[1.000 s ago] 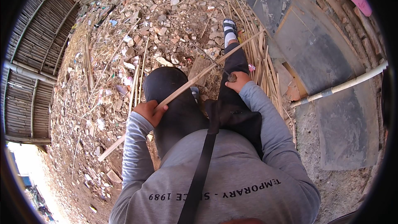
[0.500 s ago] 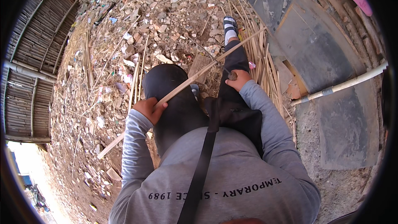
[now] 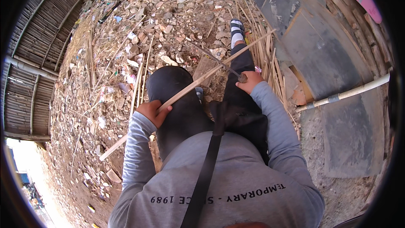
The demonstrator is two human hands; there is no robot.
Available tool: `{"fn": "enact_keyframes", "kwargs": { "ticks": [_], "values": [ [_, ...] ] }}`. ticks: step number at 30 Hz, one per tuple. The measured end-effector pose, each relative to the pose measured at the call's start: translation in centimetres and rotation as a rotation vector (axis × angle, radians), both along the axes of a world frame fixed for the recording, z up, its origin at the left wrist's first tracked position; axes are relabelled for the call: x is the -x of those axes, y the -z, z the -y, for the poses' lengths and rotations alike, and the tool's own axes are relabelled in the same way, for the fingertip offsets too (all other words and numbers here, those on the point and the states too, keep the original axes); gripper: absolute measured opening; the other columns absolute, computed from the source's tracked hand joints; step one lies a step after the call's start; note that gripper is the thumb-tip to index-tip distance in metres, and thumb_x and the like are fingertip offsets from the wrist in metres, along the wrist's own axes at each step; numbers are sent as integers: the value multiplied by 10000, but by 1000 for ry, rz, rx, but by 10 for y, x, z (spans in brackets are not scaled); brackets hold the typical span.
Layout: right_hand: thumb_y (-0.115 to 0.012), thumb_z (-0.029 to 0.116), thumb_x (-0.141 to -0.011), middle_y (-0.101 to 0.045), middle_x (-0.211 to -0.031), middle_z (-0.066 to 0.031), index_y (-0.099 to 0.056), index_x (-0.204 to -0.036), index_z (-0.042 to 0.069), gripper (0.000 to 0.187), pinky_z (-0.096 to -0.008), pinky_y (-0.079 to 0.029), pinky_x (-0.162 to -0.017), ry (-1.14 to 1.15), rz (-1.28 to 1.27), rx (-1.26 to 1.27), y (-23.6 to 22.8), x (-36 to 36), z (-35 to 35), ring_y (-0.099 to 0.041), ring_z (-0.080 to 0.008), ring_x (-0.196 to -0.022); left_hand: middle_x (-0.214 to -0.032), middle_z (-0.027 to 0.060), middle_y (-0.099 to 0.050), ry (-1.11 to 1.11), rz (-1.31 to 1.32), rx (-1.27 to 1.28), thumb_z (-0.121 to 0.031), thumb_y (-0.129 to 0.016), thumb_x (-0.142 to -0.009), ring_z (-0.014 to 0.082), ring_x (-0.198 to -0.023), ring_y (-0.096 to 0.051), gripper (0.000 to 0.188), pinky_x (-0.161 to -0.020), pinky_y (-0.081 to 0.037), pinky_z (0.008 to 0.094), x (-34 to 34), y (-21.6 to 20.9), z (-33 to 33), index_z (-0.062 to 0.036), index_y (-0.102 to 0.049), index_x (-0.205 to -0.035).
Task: The person shaves a thin strip of bamboo using a knife, holding the bamboo piece against their leg for support.
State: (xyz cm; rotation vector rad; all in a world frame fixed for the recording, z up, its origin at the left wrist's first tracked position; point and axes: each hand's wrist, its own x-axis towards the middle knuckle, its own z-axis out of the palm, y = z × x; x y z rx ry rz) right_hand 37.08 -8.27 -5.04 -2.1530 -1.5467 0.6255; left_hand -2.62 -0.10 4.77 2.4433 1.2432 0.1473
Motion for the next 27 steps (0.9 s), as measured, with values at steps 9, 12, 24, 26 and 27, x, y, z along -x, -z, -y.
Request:
{"fn": "enact_keyframes", "kwargs": {
  "ticks": [9,12,24,26,27],
  "values": [
    [-731,364,-747,-699,-918,-141,-697,-927,99,322,-411,-514,-844,25,93,61,-32,13,-1,-657,-333,-929,-597,204,-584,4,29,-27,-467,-652,-871,421,-624,-617,470,-580,-485,473,3,2,1,-26,-598,-720],
    [-730,361,-747,-697,-916,-143,-697,-930,98,322,-412,-513,-843,17,98,94,-27,5,-2,-656,-335,-931,-602,205,-588,3,18,-12,-478,-649,-870,420,-625,-618,479,-582,-487,472,-1,1,-1,-27,-598,-717],
    [-731,334,-743,-692,-935,-171,-695,-949,72,335,-420,-514,-843,-5,104,88,-27,12,-10,-652,-357,-926,-664,206,-616,-32,-75,24,-510,-623,-877,413,-683,-629,498,-641,-497,466,-1,-3,1,-21,-625,-786],
    [-732,339,-743,-691,-936,-174,-695,-955,71,344,-421,-515,-842,32,112,70,-16,8,-11,-653,-357,-927,-666,206,-618,-32,-96,24,-516,-613,-880,413,-689,-630,502,-649,-500,467,-4,-5,-1,-22,-628,-789],
    [-733,344,-743,-692,-942,-174,-696,-960,73,349,-420,-516,-845,31,105,74,-19,11,-11,-653,-356,-930,-644,202,-613,-30,-78,7,-526,-610,-878,418,-666,-626,512,-634,-500,475,-1,-3,0,-27,-620,-765]
  ]
}}
